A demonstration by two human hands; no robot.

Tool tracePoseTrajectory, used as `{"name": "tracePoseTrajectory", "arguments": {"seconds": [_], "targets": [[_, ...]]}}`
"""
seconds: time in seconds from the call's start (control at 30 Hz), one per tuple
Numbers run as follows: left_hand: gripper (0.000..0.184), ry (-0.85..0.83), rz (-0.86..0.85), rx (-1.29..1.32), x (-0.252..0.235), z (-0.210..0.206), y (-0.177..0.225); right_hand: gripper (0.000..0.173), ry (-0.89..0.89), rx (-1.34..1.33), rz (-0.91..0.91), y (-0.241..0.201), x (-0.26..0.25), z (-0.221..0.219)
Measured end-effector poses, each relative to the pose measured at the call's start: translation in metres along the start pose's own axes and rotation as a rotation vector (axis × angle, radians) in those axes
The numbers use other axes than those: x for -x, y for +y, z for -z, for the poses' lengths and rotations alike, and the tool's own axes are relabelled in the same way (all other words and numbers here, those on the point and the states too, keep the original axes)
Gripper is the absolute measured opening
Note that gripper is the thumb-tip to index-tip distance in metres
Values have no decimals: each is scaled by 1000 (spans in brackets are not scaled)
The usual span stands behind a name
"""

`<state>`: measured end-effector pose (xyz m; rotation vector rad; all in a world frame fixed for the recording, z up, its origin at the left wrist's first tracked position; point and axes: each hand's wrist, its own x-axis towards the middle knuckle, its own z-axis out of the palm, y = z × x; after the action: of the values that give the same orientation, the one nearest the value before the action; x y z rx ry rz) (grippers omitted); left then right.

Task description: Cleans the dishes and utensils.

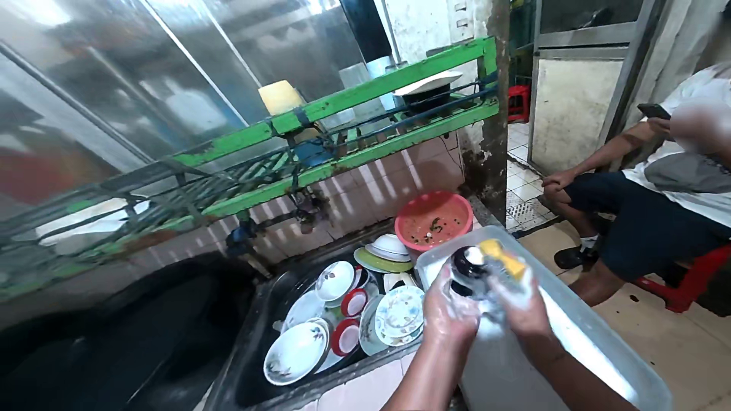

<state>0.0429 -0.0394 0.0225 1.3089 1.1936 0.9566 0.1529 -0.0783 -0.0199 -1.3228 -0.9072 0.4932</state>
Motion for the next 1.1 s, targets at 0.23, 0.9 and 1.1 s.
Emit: {"name": "tracePoseTrajectory", "arguments": {"seconds": [0.23, 0.9, 1.1], "targets": [[35, -124, -247, -4, 7, -4, -28, 54, -291, 359, -128, -25, -20, 14], [54, -201, -395, -195, -19, 4, -33, 27, -379, -51, -642, -25, -42, 42], [41, -244, -191, -152, -10, -17, -26, 37, -402, 351, -251, -32, -5, 23]]}}
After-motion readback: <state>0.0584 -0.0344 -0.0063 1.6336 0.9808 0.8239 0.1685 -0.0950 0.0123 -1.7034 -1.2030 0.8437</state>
